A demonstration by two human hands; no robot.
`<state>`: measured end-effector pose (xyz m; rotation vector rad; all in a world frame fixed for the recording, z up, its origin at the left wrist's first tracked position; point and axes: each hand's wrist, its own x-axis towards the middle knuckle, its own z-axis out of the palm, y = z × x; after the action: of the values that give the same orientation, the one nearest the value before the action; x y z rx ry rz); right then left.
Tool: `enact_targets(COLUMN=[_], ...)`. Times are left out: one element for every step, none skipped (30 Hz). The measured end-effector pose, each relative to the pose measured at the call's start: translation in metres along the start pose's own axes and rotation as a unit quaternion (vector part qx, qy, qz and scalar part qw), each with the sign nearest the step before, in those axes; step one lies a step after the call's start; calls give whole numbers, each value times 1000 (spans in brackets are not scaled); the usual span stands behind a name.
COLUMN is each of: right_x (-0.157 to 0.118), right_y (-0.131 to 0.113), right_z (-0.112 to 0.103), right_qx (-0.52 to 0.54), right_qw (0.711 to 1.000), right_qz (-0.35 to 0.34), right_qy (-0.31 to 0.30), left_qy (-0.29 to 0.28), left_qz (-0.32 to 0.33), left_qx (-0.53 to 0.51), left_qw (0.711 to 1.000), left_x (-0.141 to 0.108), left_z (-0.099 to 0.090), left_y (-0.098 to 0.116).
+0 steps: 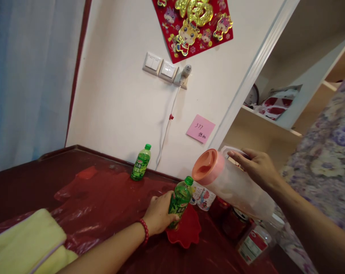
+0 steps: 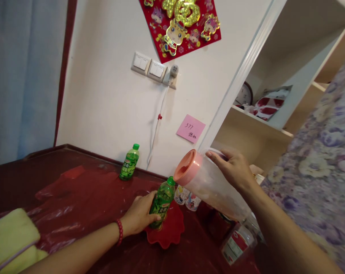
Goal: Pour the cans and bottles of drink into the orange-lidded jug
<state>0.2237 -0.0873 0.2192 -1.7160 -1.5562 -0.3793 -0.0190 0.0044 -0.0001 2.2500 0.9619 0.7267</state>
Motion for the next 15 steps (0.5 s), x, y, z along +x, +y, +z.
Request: enact_targets(right_x=[0,0,0,1,1,1,1,1,2,2,2,2,2,2,2], right_y=[0,0,0,1,1,1,1,1,1,1,1,0,0,-1,-1], right_z=[0,1,1,1,1,1,1,2,2,2,2,2,2,2,2], right_qx=[-1,-3,-5,-8,-10,-12,-13,-14,-14,-15,-15,-16,-17,-18,-19], right_qw=[1000,1000,1000,1000,1000,1000,1000,1000,1000,1000,1000,1000,1000,1000,1000], right_qz=[-2,-3,-4,-4,-4,-4,-3,-3,-3,-3,-2,-2,-2,-2,-2], right_qy=[1,1,3,3,3,3,3,3,3,2,1,-1,-2,-3,-2], left_qy=[0,1,1,2,3,4,3,2,0,-1,-2,-3,-3,-3,-3], left_qz=[1,3,5,7,9,9,9,8,7,7,6,5,4,4,5], left_qx=[1,2,1,0,0,0,0,-1,-1,-2,-2,-3,-3,-2,-2], left_qw=[1000,1000,1000,1000,1000,1000,1000,1000,1000,1000,1000,1000,1000,1000,1000], left_x=[0,0,1,1,1,1,0,0,0,0,0,0,0,0,1], left_z=[0,1,1,1,1,1,1,0,0,0,0,1,1,2,2], left_y=[0,-1,-1,-1,-2,-2,-1,-1,-1,-1,-1,-1,-1,-2,-2])
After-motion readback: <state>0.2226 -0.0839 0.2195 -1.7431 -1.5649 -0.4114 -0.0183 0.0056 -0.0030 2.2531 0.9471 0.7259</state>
